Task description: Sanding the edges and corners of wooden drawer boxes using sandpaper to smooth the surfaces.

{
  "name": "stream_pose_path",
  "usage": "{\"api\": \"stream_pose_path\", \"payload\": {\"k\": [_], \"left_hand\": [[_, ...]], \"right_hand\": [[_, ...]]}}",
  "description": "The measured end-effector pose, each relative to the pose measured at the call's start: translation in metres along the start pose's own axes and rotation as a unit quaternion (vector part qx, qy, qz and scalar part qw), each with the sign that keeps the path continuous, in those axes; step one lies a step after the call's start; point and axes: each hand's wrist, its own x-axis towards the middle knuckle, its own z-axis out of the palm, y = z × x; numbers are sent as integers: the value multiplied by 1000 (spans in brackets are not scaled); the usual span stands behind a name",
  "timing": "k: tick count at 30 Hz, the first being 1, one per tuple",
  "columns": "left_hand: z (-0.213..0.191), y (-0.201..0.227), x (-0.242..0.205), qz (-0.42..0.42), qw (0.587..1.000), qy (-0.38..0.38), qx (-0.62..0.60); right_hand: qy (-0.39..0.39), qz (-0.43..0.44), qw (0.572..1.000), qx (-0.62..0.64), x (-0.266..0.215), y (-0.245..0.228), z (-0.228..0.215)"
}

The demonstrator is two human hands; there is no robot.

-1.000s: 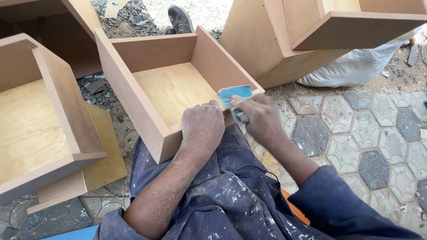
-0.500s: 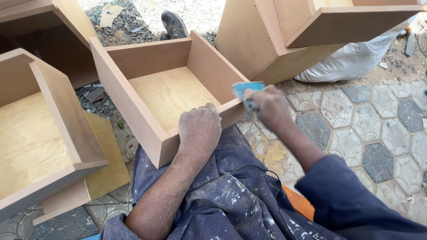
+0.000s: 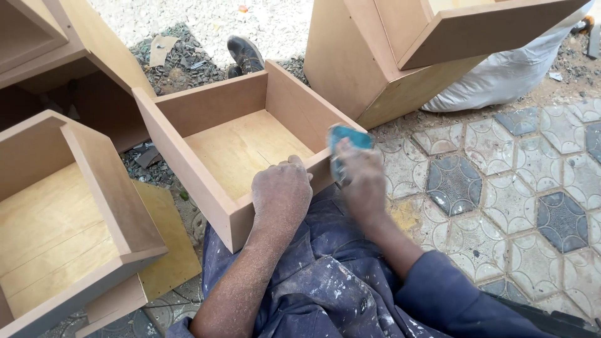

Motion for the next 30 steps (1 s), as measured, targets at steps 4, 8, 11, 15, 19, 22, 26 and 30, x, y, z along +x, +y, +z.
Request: {"api": "stream_pose_path", "payload": {"k": [4, 8, 11, 15, 19, 22, 26, 30], "left_hand": [[9, -4, 1, -1, 999, 45, 26], [-1, 0, -1, -1, 1000, -3, -11], [0, 1, -2, -1, 1000, -6, -14], [5, -1, -1, -8, 1000, 2, -16], [7, -2, -3, -8, 999, 27, -16], [3, -2, -7, 10, 1000, 27, -5], [2, -2, -8, 14, 999, 28, -12], [9, -1, -5, 11, 999, 48, -19]], "right_hand": [[3, -46, 998, 33, -16, -3, 20], [43, 45, 998, 14, -11, 79, 56], [-10, 143, 989, 30, -10, 106, 54], [-36, 16, 999, -13, 0, 23, 10], [-79, -33, 995, -55, -13, 35, 31], [-91, -51, 992, -75, 2, 87, 39], [-176, 33, 971, -157, 9, 144, 53], [-152, -84, 977, -120, 10, 60, 18]]}}
